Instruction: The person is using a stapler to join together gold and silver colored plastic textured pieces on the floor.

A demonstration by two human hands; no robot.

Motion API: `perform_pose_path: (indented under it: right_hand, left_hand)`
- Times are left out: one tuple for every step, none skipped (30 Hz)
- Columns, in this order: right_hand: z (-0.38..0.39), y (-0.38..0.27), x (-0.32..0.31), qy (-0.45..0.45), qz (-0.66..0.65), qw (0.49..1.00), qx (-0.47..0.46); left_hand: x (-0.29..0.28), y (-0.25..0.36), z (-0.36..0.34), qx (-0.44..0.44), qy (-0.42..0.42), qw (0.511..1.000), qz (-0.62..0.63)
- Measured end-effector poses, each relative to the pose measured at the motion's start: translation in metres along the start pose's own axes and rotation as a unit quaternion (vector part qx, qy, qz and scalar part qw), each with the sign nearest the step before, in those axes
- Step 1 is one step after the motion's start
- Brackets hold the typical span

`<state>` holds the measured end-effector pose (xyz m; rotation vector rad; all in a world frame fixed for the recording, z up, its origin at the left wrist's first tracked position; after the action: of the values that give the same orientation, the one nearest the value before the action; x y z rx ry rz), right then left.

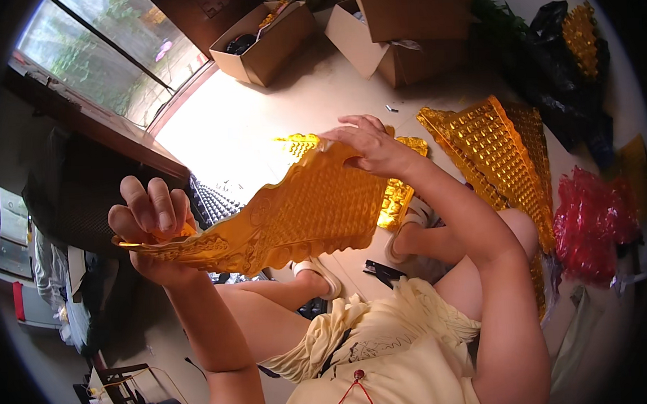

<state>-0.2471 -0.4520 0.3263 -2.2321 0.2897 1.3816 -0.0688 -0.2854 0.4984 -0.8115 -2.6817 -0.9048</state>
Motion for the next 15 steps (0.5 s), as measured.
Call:
perform_pose_path:
  right_hand:
    - [-0.002, 0.001, 0.004, 0.035, -0.025, 0.998, -0.054]
    - [0.001, 0.006, 0.014, -0.003, -0.012, 0.998, -0.056]
    - [0.001, 0.004, 0.019, -0.042, 0.002, 0.997, -0.058]
    - [0.002, 0.003, 0.023, -0.081, 0.018, 0.995, -0.058]
    - [0.006, 0.001, 0.022, -0.058, -0.040, 0.997, -0.030]
    - [0.009, -0.003, 0.023, -0.071, -0.064, 0.995, 0.000]
    - [0.012, -0.008, 0.021, -0.083, -0.088, 0.992, 0.031]
    - [0.014, -0.011, 0.022, -0.096, -0.111, 0.987, 0.062]
    - [0.015, -0.017, 0.019, -0.065, -0.111, 0.992, 0.004]
    - [0.016, -0.021, 0.021, -0.046, -0.108, 0.993, 0.005]
    - [0.017, -0.028, 0.022, -0.026, -0.106, 0.994, 0.006]
    - [0.018, -0.028, 0.022, -0.009, -0.101, 0.995, 0.011]
    - [0.018, -0.028, 0.027, -0.025, -0.070, 0.997, -0.016]
    - [0.019, -0.025, 0.033, -0.067, -0.085, 0.994, 0.004]
    - [0.017, -0.025, 0.036, -0.108, -0.101, 0.989, 0.022]
  left_hand:
    - [0.000, 0.003, 0.000, -0.006, 0.007, 1.000, 0.003]
    - [0.000, 0.005, 0.000, -0.012, 0.014, 1.000, 0.007]
    - [-0.006, 0.010, 0.001, -0.009, 0.010, 1.000, 0.019]
    - [-0.017, 0.018, 0.002, 0.011, 0.060, 0.998, -0.015]
    - [-0.027, 0.027, 0.003, 0.031, 0.110, 0.992, -0.047]
    - [-0.037, 0.036, 0.006, 0.050, 0.161, 0.982, -0.083]
    - [-0.048, 0.044, 0.008, 0.067, 0.194, 0.976, -0.069]
    - [-0.055, 0.051, 0.012, 0.060, 0.195, 0.977, -0.057]
    - [-0.060, 0.058, 0.013, 0.054, 0.194, 0.979, -0.043]
    - [-0.063, 0.063, 0.013, 0.049, 0.192, 0.980, -0.030]
    - [-0.059, 0.068, 0.011, 0.045, 0.147, 0.988, -0.028]
    - [-0.054, 0.066, 0.010, 0.034, 0.115, 0.993, -0.016]
    - [-0.047, 0.062, 0.009, 0.023, 0.084, 0.996, -0.004]
    - [-0.040, 0.059, 0.008, 0.012, 0.053, 0.998, 0.006]
    - [-0.035, 0.057, 0.006, -0.004, 0.047, 0.999, -0.006]
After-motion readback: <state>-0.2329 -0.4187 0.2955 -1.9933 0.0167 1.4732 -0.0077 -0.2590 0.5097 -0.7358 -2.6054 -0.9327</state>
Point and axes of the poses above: each hand's wrist, its own z-axis away from the middle knuckle, its own x-axis out of the palm, y = z × x, the point moved 6 cm from there along -z, towards the middle knuckle, and after that the axes turned 11 degrees about z, right-handed, at the moved point
